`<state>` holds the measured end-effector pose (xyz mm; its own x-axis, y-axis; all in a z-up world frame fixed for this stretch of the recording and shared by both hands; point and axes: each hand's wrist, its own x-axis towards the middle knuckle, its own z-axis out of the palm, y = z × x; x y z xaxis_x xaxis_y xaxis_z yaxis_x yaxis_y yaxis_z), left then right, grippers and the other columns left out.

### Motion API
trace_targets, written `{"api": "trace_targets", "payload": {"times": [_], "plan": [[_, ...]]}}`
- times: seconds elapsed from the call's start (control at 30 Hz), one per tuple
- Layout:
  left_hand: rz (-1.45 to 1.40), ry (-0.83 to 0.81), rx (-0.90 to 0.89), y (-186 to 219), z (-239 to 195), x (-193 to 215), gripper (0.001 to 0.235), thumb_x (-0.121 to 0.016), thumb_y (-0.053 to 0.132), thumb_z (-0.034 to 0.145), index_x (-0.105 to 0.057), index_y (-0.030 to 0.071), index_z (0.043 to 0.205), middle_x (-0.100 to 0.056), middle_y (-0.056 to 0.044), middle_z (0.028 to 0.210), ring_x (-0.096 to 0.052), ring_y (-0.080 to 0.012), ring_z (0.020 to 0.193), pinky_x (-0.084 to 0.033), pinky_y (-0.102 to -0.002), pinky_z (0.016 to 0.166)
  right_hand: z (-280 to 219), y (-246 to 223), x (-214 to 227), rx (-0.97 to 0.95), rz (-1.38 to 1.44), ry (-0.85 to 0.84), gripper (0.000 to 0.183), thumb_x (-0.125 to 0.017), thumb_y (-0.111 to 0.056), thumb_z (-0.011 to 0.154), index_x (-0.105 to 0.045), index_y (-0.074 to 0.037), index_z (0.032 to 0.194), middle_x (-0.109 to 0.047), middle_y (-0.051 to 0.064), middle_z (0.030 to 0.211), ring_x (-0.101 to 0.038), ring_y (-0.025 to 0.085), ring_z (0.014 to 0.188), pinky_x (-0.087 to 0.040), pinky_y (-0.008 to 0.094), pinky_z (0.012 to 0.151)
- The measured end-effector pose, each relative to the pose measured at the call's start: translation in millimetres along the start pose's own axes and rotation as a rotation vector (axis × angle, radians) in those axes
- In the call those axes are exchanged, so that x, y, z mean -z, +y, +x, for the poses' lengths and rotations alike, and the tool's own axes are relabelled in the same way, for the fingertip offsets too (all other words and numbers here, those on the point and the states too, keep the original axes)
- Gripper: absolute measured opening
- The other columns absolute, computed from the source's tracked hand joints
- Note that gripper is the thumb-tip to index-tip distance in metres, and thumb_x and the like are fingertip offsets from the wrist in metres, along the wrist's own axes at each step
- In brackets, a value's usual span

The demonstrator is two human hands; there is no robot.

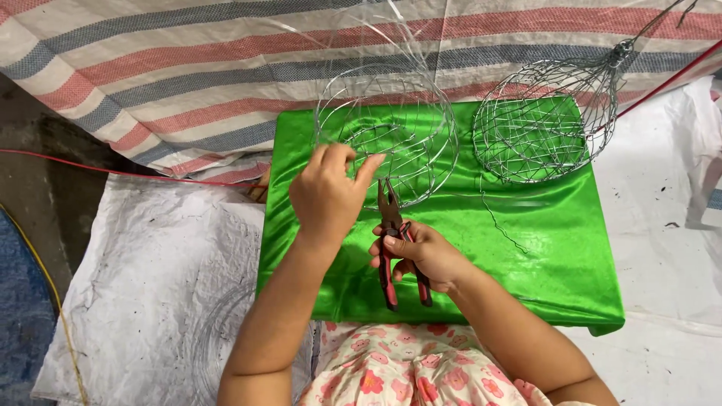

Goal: Fabricating a wire mesh structure by bending and cutting metal wires with pliers

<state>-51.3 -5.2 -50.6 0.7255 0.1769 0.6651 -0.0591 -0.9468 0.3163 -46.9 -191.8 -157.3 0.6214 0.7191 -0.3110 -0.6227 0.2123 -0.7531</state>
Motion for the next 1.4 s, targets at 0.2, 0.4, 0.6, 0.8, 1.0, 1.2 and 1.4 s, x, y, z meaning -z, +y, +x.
{"api": "trace_targets", "payload": {"times": [0.2, 0.4, 0.6, 0.8, 1.0, 1.2, 1.4], "plan": [[0.134, -0.018, -0.383, -14.8, 22.0, -15.3, 0.039, -0.059, 0.055, 0.099, -0.075, 0.020, 0.107, -0.060, -0.006, 0.111, -0.052, -0.0278, 0.112, -0.040, -0.051, 0.099, 1.9, -3.4, 11.8, 0.008, -0.040, -0.015, 0.029, -0.064, -0.008, 0.098, -0.058, 0.007, 0.121, -0.073, 0.026, 0.089, -0.077, 0.035, 0.077, -0.057, 0.030, 0.038], [-0.075, -0.298, -0.295, -17.4, 28.3, -20.5, 0.025, -0.059, 0.038, 0.105, -0.075, 0.019, 0.100, -0.067, -0.002, 0.081, -0.070, -0.0226, 0.076, -0.055, -0.042, 0.082, -4.3, -16.0, 5.9, 0.028, -0.078, -0.035, 0.031, -0.063, -0.007, 0.096, -0.058, 0.010, 0.121, -0.074, 0.029, 0.093, -0.078, 0.036, 0.079, -0.062, 0.034, 0.042], [-0.218, -0.299, -0.274, -5.8, 29.4, -24.7, 0.024, -0.063, 0.033, 0.102, -0.075, 0.013, 0.107, -0.067, -0.007, 0.080, -0.071, -0.0286, 0.067, -0.057, -0.043, 0.065, -1.0, -13.1, 1.0, 0.070, -0.083, 0.048, 0.029, -0.062, -0.008, 0.099, -0.056, 0.009, 0.122, -0.072, 0.026, 0.089, -0.075, 0.035, 0.075, -0.059, 0.033, 0.039], [-0.367, -0.319, -0.287, -6.5, 38.1, -18.1, 0.023, -0.067, 0.024, 0.101, -0.075, 0.003, 0.107, -0.068, -0.012, 0.078, -0.071, -0.0274, 0.063, -0.059, -0.037, 0.058, -3.3, -23.2, 7.4, 0.008, -0.173, 0.101, 0.022, -0.062, -0.008, 0.099, -0.057, 0.006, 0.116, -0.069, 0.023, 0.082, -0.074, 0.033, 0.068, -0.047, 0.029, 0.030], [-0.510, -0.335, -0.262, -9.4, 40.8, -21.9, 0.021, -0.068, 0.019, 0.101, -0.073, -0.002, 0.102, -0.067, -0.014, 0.079, -0.071, -0.0286, 0.069, -0.060, -0.036, 0.062, -10.2, -44.6, 4.5, -0.039, -0.313, 0.068, 0.020, -0.062, -0.008, 0.097, -0.056, 0.006, 0.110, -0.067, 0.021, 0.076, -0.072, 0.032, 0.058, -0.043, 0.028, 0.027], [-0.508, -0.328, -0.237, -4.6, 37.8, -24.5, 0.019, -0.068, 0.019, 0.099, -0.069, 0.003, 0.089, -0.063, -0.015, 0.073, -0.070, -0.0350, 0.070, -0.058, -0.042, 0.061, -5.6, -40.6, 17.0, -0.043, -0.349, 0.009, 0.018, -0.060, -0.003, 0.098, -0.053, 0.009, 0.110, -0.062, 0.020, 0.070, -0.064, 0.030, 0.045, -0.041, 0.029, 0.024], [-0.485, -0.275, -0.195, -6.6, 42.3, -28.3, 0.019, -0.066, 0.019, 0.099, -0.065, 0.007, 0.084, -0.061, -0.013, 0.072, -0.069, -0.0343, 0.072, -0.058, -0.041, 0.063, -18.7, -45.0, 21.5, -0.068, -0.281, 0.033, 0.025, -0.061, -0.004, 0.097, -0.055, 0.011, 0.115, -0.069, 0.027, 0.082, -0.074, 0.036, 0.063, -0.051, 0.031, 0.029]]}}
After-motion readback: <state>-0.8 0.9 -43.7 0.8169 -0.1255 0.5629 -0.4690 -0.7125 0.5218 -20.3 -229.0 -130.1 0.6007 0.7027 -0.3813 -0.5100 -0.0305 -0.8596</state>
